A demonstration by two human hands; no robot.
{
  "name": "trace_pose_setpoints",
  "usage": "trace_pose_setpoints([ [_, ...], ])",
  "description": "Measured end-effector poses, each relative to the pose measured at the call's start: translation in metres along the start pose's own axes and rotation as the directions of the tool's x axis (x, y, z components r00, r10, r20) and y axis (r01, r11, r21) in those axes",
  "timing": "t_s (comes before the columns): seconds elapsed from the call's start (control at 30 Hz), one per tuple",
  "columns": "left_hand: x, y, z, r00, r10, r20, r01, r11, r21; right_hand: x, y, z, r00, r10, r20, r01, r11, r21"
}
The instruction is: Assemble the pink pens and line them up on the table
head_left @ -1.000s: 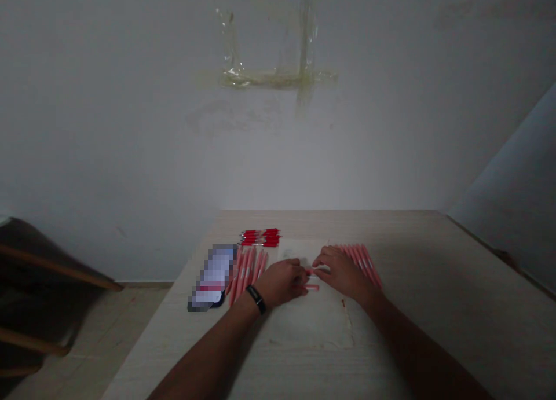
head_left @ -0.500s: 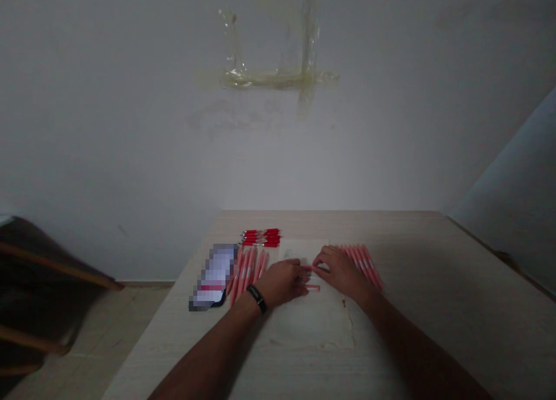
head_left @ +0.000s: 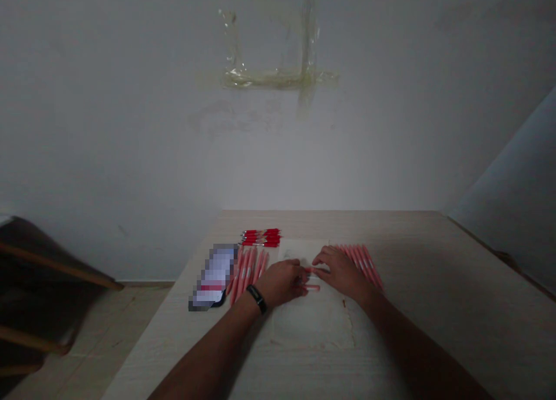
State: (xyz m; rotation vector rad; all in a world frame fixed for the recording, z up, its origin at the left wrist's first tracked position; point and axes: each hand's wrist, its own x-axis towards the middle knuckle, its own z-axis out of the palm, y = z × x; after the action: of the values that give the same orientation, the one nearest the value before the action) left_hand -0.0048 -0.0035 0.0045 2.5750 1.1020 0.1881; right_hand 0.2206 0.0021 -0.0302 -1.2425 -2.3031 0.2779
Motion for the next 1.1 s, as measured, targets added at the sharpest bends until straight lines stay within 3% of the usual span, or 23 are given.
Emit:
trace_pose_setpoints([
  [0.27, 0.0022, -0.0072, 0.0017, 0.984, -0.144, -0.106, 0.145, 0.989, 0.0, -0.0004, -0.0014, -0.0042, 1.0, 0.022, 0.018, -0.022, 1.0, -0.015],
  [0.5, 0.0023, -0.0099, 0.0019, 0.974, -0.22, -0.054, 0.222, 0.974, 0.044, -0.0022, -0.0011, -0.0092, 0.999, 0.043, 0.014, -0.042, 0.999, -0.019],
  [1.1, -0.0001, -0.0096, 0.0013, 0.987, -0.155, -0.035, 0.157, 0.987, 0.035, -0.0038, -0.0046, -0.004, 0.998, 0.006, 0.056, -0.008, 1.0, 0.028],
])
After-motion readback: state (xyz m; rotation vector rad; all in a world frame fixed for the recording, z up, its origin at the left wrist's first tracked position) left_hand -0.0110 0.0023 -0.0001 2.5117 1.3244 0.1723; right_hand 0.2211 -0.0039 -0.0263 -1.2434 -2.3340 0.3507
